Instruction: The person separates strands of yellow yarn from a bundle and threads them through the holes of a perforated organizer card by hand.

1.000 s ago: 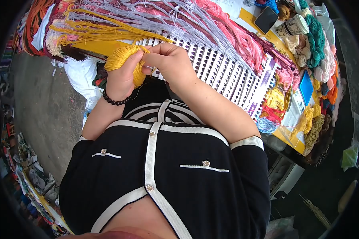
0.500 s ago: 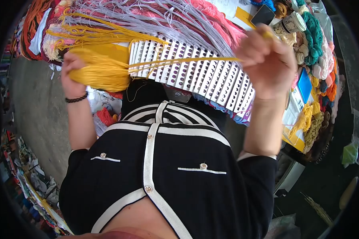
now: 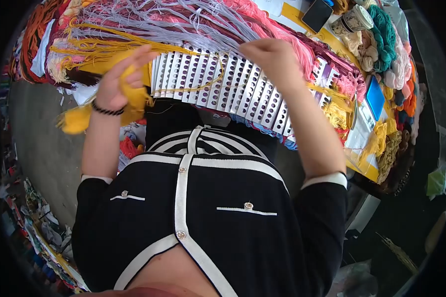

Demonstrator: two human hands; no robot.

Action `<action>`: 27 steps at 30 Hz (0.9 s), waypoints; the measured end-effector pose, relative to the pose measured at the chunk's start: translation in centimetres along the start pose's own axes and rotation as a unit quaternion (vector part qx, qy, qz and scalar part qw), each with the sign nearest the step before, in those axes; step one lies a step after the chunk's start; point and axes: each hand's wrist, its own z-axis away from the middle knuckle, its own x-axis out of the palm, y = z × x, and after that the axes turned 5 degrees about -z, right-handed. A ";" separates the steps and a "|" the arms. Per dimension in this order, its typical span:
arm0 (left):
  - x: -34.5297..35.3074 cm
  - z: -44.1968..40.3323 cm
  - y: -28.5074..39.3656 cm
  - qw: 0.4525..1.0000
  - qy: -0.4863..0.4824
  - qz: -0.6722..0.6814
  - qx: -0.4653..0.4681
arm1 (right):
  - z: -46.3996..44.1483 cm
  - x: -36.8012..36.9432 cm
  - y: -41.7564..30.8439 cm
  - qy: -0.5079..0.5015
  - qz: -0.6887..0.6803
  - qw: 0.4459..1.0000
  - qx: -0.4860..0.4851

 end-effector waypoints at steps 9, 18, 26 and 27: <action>2.9 -7.6 -3.2 0.962 0.064 -0.261 -0.047 | -2.0 8.9 1.6 -0.140 0.223 0.954 -0.141; 3.3 -8.2 -4.1 0.944 0.122 -0.289 -0.105 | -4.5 8.7 3.1 -0.159 -0.100 0.982 0.030; 3.4 -10.1 -6.2 0.942 0.125 -0.304 -0.063 | -5.5 8.4 2.8 -0.162 -0.164 0.966 0.120; 3.2 -10.3 -6.4 0.939 0.125 -0.315 -0.053 | -5.7 8.3 2.9 -0.163 -0.169 0.963 0.129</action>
